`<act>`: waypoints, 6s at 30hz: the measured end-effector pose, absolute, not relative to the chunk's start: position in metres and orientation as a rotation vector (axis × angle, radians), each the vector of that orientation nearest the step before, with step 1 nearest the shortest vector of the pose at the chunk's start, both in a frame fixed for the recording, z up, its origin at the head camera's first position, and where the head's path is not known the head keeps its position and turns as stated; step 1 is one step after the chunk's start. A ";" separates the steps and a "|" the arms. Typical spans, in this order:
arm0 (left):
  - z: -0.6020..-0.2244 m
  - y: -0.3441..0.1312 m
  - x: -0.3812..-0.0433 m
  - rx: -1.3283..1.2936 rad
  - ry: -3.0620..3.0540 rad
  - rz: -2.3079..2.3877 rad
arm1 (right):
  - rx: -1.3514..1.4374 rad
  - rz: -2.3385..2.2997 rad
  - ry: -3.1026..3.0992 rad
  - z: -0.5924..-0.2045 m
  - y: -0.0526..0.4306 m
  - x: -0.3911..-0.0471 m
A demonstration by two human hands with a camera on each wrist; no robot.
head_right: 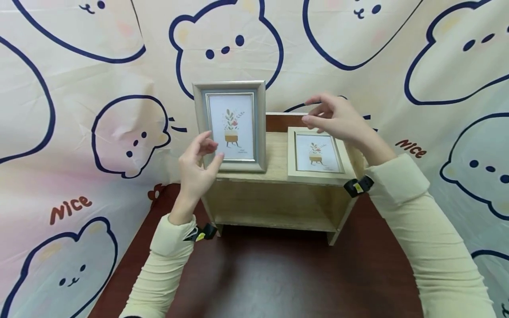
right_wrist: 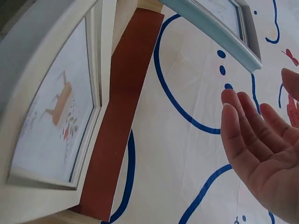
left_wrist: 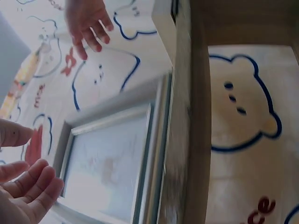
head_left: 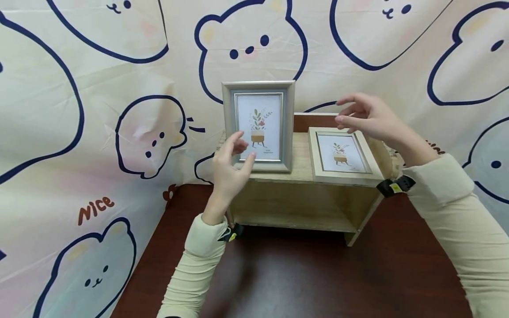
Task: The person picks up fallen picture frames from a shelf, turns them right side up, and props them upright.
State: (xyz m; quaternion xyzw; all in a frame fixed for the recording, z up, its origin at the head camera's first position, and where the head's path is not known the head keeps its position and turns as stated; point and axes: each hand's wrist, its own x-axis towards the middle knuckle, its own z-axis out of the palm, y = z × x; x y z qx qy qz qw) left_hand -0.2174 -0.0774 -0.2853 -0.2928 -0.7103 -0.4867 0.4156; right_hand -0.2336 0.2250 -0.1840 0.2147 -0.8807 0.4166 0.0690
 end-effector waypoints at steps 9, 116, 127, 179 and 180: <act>-0.291 -0.044 -0.210 -0.909 -1.773 -1.330 | 0.405 1.113 -2.835 -0.197 0.252 -0.219; -0.334 0.058 -0.229 -0.741 -2.145 -1.236 | 0.375 1.257 -2.724 -0.241 0.304 -0.253; -0.323 0.056 -0.229 -0.697 -2.339 -1.179 | 0.449 1.258 -2.557 -0.244 0.302 -0.244; -0.348 0.067 -0.217 -0.811 -2.040 -0.961 | 0.498 0.922 -2.420 -0.197 0.277 -0.250; -0.348 0.067 -0.216 -0.811 -2.040 -0.963 | 0.490 0.920 -2.412 -0.197 0.274 -0.249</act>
